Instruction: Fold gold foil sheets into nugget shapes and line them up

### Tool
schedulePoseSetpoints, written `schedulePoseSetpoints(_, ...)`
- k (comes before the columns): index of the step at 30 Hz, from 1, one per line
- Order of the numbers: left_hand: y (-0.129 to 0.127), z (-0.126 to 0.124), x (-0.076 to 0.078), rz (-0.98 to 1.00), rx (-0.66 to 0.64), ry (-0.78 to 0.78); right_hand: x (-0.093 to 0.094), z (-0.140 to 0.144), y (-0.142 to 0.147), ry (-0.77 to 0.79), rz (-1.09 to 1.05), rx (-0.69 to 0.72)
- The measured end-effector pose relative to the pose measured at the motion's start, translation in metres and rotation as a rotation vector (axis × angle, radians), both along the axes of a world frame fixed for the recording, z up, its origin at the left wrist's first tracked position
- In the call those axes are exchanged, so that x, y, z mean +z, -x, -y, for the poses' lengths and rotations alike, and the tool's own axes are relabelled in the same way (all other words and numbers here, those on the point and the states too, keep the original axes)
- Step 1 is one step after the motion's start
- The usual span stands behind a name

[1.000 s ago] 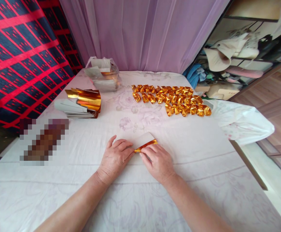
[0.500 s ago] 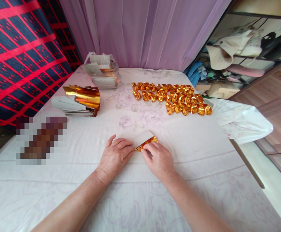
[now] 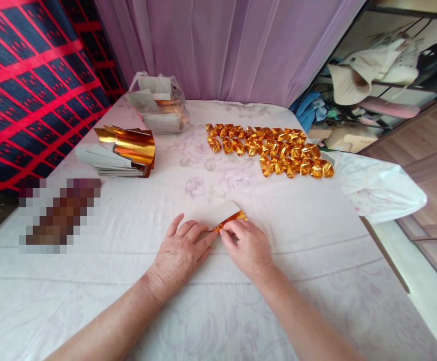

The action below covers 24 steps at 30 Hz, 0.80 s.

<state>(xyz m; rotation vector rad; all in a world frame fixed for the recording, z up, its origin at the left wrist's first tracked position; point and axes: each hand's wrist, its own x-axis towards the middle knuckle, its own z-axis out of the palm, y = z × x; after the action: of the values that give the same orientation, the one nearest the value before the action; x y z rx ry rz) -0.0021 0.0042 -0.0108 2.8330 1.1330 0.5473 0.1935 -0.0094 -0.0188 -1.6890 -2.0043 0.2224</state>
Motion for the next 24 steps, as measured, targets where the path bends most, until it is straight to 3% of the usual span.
schedulePoseSetpoints(24,-0.0017,-0.0009,-0.0033,0.006,0.005,0.029,-0.0015,-0.0019,-0.0003,0.016,-0.052,-0.022)
